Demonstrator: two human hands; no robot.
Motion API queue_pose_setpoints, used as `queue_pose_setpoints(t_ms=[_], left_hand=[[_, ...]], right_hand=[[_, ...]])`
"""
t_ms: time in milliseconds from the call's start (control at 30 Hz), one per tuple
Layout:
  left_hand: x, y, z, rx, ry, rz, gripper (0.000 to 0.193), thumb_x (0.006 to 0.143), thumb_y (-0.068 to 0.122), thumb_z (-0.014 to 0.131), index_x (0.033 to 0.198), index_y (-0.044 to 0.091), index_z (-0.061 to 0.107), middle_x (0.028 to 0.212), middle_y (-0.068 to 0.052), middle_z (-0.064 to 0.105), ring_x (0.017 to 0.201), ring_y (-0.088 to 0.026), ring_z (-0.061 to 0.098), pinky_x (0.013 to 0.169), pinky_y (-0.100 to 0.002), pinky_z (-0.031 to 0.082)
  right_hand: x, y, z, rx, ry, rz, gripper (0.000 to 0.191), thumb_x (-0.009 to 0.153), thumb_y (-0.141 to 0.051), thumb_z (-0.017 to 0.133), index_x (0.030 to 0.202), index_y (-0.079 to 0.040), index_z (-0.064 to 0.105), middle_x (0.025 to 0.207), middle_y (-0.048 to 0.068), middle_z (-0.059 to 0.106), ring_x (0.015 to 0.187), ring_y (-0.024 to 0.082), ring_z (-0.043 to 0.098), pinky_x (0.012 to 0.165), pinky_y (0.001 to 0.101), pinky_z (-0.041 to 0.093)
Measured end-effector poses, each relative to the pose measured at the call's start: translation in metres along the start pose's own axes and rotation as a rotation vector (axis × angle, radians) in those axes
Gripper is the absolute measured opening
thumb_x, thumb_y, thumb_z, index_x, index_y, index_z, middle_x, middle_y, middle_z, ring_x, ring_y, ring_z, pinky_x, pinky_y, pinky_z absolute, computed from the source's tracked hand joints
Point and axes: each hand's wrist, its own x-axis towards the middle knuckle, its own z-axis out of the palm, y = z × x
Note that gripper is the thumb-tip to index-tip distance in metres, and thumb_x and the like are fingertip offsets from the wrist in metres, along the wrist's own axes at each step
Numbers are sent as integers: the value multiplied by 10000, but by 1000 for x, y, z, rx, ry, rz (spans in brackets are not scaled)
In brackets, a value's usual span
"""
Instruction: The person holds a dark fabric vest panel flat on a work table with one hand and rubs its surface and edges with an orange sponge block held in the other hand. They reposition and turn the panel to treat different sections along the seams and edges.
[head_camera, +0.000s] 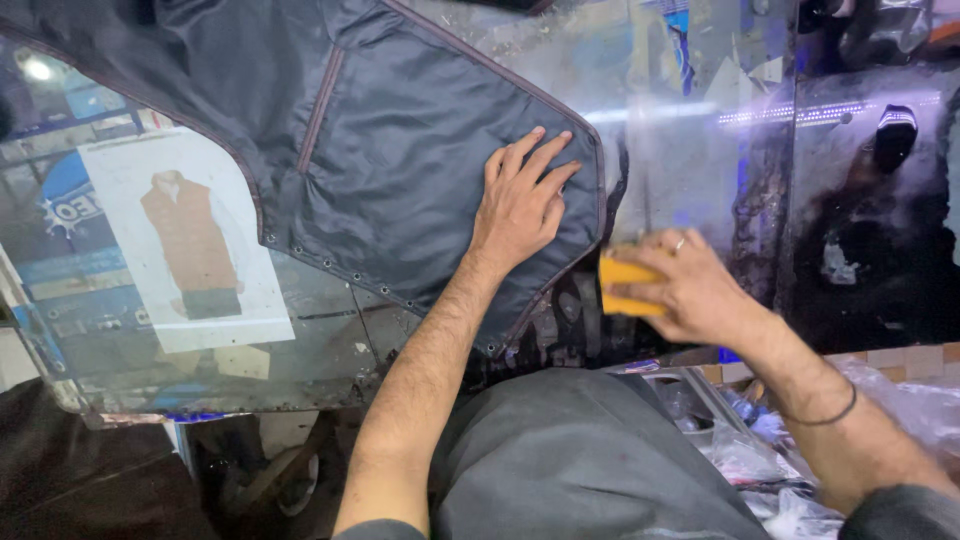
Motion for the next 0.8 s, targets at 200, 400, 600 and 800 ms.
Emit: queue_pose_setpoints(t_ms=[200, 400, 600, 800], left_hand=[[-2, -11, 8, -477, 75, -165, 492, 904, -6, 543, 1380, 99, 604, 1358, -64, 687, 1351, -243, 585, 1210, -466, 358], [-24, -7, -6, -306, 77, 28, 574, 872, -65, 540, 1427, 83, 539, 1371, -61, 676, 1382, -280, 561, 1242, -488, 339], [-93, 2, -44, -20, -70, 50, 575, 846, -14, 638, 1402, 129, 608, 1313, -10, 678, 1262, -234, 580, 1045, -443, 404], [-104, -9, -54, -50, -57, 52, 590, 850, -11, 635, 1424, 121, 591, 1391, -10, 656, 1302, -236, 571, 1058, -438, 394]], right_hand=[[-13, -15, 13, 57, 249, 54, 473, 647, -208, 857, 1109, -238, 765, 1322, 61, 620, 1119, 334, 577, 922, 461, 421], [8, -14, 25, -263, 414, 283, 550, 667, -171, 866, 1197, -267, 757, 1331, 85, 635, 1131, 331, 576, 914, 489, 418], [-2, -38, 61, -251, 575, 351, 520, 724, -202, 879, 1222, -255, 742, 1323, 133, 609, 1160, 357, 548, 940, 503, 415], [8, -84, 101, -197, 542, 359, 531, 736, -196, 867, 1250, -230, 738, 1360, 151, 597, 1151, 358, 553, 935, 503, 415]])
